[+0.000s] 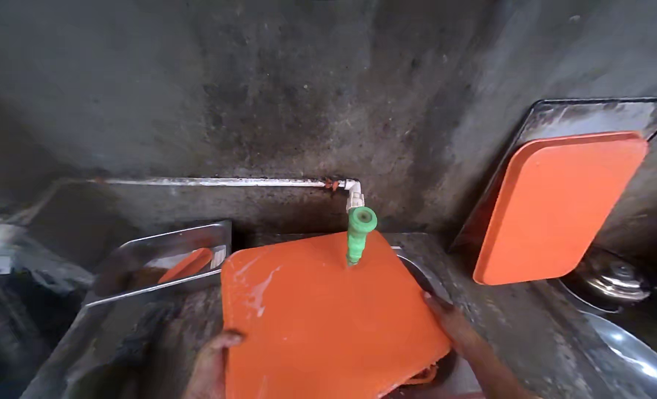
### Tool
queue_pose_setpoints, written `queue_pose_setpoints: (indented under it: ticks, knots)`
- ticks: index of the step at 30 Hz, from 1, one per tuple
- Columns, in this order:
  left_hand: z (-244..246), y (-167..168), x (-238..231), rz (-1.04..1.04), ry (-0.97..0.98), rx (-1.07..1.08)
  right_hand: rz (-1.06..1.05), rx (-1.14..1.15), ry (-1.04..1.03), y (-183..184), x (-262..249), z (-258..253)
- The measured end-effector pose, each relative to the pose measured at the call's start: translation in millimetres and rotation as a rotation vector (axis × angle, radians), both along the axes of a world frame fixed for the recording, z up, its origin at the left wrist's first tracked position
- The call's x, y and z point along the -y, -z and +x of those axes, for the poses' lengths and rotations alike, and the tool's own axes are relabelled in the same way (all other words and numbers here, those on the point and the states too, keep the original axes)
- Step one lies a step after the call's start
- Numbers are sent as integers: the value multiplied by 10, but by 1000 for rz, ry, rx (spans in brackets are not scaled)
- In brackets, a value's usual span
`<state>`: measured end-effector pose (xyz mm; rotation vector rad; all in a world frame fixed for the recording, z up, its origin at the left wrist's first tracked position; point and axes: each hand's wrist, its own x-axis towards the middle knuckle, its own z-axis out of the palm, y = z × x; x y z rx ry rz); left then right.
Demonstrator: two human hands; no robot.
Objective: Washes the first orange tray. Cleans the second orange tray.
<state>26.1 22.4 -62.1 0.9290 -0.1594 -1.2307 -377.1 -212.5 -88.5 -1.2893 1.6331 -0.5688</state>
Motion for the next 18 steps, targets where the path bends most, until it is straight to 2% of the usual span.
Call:
queue_pose_setpoints:
  ticks: [6,11,15,18]
  knots:
    - [-310,-212,136,569,191,243,-77,-118,37,-651,-236,-502]
    - [-702,-91,372,619,139,411,-183,-160,48,-1110,-339,-777]
    - [-856,138,819,664,51,549,-326,-154,83,-1284,-380,-926]
    - [-961,176,1040,697,102,618,-395,-108,109,-1330,-401,-1037]
